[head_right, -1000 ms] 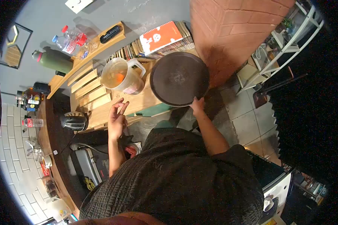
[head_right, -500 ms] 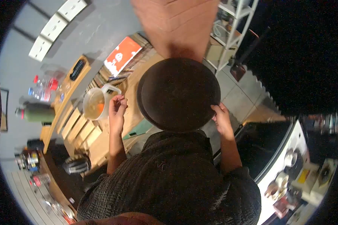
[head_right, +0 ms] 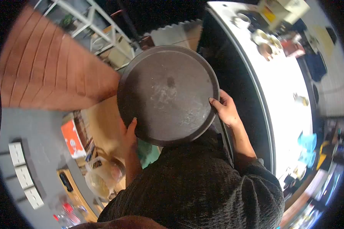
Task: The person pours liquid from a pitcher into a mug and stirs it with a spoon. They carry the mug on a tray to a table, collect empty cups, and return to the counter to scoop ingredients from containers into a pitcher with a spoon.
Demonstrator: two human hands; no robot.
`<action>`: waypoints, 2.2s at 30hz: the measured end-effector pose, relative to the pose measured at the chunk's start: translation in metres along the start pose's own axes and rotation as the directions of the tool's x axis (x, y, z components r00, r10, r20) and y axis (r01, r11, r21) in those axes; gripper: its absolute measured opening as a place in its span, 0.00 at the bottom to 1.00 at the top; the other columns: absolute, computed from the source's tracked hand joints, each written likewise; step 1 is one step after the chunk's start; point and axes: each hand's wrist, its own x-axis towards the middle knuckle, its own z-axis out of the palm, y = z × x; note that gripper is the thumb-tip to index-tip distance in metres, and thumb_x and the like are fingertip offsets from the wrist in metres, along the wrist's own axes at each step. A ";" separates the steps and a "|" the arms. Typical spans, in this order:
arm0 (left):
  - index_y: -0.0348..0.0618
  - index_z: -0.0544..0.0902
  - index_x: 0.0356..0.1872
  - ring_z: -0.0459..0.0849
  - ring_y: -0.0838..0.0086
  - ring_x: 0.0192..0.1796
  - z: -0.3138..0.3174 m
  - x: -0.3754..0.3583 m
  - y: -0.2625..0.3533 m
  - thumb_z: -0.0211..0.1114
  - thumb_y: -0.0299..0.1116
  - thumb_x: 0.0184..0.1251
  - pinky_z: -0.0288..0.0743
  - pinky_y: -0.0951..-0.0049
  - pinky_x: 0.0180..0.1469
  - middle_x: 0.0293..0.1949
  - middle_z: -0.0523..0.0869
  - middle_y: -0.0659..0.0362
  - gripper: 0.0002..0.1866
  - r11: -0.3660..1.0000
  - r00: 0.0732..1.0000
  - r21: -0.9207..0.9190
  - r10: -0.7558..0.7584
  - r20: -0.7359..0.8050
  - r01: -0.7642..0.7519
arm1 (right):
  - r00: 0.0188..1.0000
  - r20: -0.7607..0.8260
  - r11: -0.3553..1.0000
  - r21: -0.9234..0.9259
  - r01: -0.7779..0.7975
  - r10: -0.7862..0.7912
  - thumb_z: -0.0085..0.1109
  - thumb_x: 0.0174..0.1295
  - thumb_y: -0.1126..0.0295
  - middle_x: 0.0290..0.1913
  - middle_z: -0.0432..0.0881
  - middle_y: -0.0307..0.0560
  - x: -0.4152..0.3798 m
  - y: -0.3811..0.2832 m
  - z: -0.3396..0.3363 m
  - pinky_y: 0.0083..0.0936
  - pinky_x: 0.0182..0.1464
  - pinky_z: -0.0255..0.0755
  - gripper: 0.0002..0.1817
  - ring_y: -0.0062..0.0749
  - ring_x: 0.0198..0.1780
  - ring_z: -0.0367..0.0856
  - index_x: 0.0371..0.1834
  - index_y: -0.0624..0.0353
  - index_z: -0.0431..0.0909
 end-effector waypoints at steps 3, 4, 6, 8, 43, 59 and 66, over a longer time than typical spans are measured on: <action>0.39 0.61 0.70 0.70 0.66 0.63 0.033 0.011 -0.019 0.58 0.26 0.67 0.62 0.67 0.65 0.64 0.71 0.55 0.30 0.998 0.971 0.058 -0.019 0.236 0.006 | 0.953 -0.298 0.999 -0.029 0.046 -0.052 0.54 0.66 0.76 0.42 0.81 0.45 -0.041 -0.001 -0.037 0.25 0.51 0.71 0.23 0.25 0.47 0.78 0.64 0.61 0.67; 0.39 0.61 0.70 0.70 0.66 0.63 0.050 0.011 -0.013 0.58 0.26 0.67 0.62 0.67 0.65 0.64 0.71 0.55 0.30 0.997 0.962 0.075 -0.025 0.272 0.005 | 0.935 -0.354 1.000 0.002 0.027 -0.024 0.54 0.66 0.75 0.42 0.81 0.46 -0.051 0.007 -0.051 0.25 0.52 0.71 0.22 0.25 0.47 0.79 0.64 0.61 0.67; 0.37 0.62 0.69 0.71 0.66 0.61 0.083 0.009 0.005 0.58 0.27 0.67 0.61 0.67 0.65 0.61 0.73 0.55 0.30 0.992 0.935 0.110 -0.090 0.343 0.056 | 0.897 -0.440 0.997 0.047 0.058 -0.032 0.51 0.65 0.77 0.43 0.81 0.46 -0.068 0.024 -0.069 0.24 0.52 0.71 0.23 0.25 0.47 0.78 0.64 0.60 0.67; 0.37 0.63 0.69 0.72 0.67 0.60 0.115 0.010 0.012 0.58 0.27 0.67 0.62 0.68 0.65 0.60 0.74 0.55 0.29 0.981 0.894 0.191 -0.105 0.435 0.022 | 0.864 -0.503 0.992 0.104 0.072 -0.010 0.50 0.64 0.78 0.43 0.81 0.46 -0.086 0.033 -0.094 0.24 0.53 0.70 0.23 0.25 0.47 0.78 0.64 0.60 0.67; 0.34 0.77 0.56 0.82 0.81 0.42 0.560 0.054 -0.158 0.67 0.27 0.63 0.75 0.80 0.43 0.42 0.86 0.59 0.20 0.925 0.344 0.379 -0.346 0.873 -0.031 | 0.196 -0.977 0.893 -0.010 -0.451 0.088 0.62 0.51 0.74 0.43 0.80 0.53 -0.124 0.142 -0.383 0.32 0.44 0.76 0.23 0.40 0.35 0.83 0.55 0.59 0.79; 0.45 0.69 0.65 0.80 0.73 0.15 0.579 0.068 -0.143 0.69 0.41 0.61 0.74 0.74 0.18 0.25 0.86 0.57 0.32 0.715 0.310 0.540 -0.443 0.841 -0.444 | 0.039 -0.999 0.811 -0.007 -0.585 0.019 0.64 0.51 0.70 0.46 0.79 0.58 -0.104 0.135 -0.386 0.35 0.54 0.73 0.24 0.48 0.49 0.80 0.54 0.62 0.79; 0.38 0.66 0.68 0.86 0.71 0.27 0.566 0.076 -0.180 0.69 0.47 0.61 0.77 0.70 0.30 0.24 0.83 0.51 0.38 0.623 0.363 0.421 -0.227 0.904 -0.659 | -0.003 -0.992 0.962 -0.125 -0.242 -0.130 0.65 0.56 0.60 0.49 0.80 0.59 -0.033 0.120 -0.455 0.35 0.56 0.72 0.25 0.48 0.52 0.79 0.55 0.62 0.78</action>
